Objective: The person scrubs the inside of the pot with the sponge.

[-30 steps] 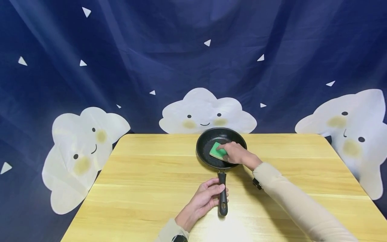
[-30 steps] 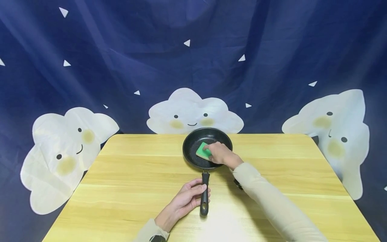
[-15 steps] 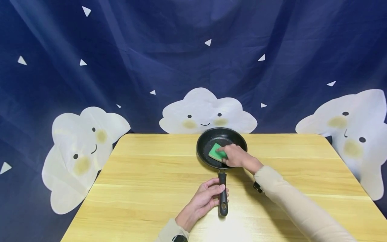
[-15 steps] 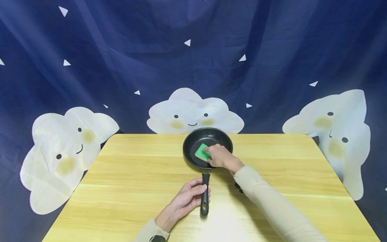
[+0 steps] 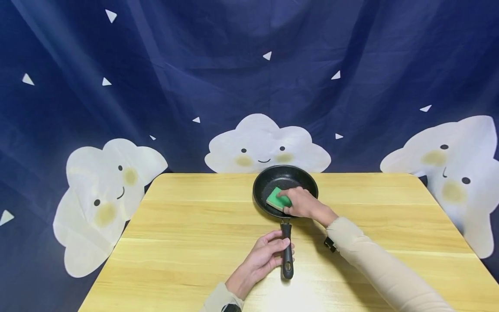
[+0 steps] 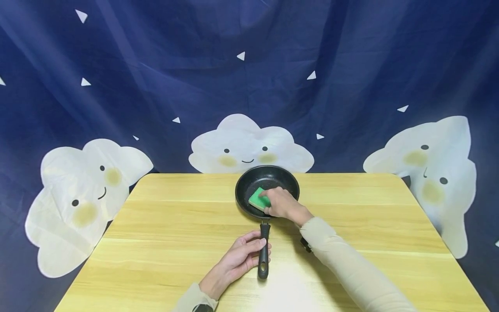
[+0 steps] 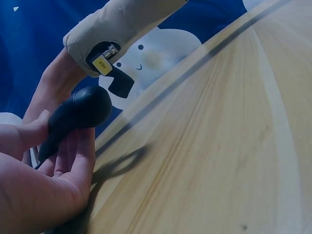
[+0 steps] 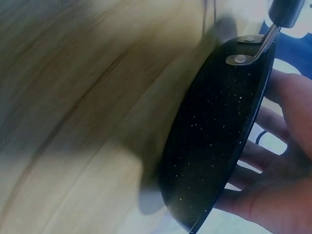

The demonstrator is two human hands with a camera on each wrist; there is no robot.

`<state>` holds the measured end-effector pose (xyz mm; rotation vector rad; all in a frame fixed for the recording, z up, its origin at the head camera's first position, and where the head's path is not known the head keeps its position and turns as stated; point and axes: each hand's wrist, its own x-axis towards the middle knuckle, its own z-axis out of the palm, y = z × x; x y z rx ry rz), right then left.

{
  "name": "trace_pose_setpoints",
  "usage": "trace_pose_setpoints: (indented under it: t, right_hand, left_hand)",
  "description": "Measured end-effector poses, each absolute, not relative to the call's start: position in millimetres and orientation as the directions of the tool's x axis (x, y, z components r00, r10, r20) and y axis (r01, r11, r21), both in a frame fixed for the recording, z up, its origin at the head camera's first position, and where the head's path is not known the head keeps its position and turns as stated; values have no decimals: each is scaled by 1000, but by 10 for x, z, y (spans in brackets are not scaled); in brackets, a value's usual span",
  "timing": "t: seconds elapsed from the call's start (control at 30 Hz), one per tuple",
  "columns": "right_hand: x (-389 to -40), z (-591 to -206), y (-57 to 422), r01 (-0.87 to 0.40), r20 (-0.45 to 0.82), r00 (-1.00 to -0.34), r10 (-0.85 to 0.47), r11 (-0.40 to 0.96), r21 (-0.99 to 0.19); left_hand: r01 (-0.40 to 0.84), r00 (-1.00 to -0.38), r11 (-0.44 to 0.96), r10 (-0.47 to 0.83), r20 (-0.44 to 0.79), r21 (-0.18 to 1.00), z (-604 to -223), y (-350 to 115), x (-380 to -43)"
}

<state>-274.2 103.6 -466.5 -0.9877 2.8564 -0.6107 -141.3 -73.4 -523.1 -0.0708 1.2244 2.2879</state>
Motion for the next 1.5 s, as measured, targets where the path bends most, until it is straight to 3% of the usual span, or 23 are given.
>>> trace_pose_setpoints:
  t: [0.4, 1.2, 1.5]
  right_hand:
    - [-2744, -4626, 986, -541, 2, -807, -591, 737, -404]
    - [-2855, -4578, 900, -436, -77, -812, -579, 688, -580]
    - [-2852, -4570, 805, -371, -90, -846, -526, 700, -611]
  left_hand:
    - [-480, -853, -443, 438, -284, 757, -5233, -744, -1409]
    - [-482, -848, -437, 450, -279, 760, -5244, -752, -1417]
    - [-474, -854, -436, 441, -278, 765, -5238, -740, -1421]
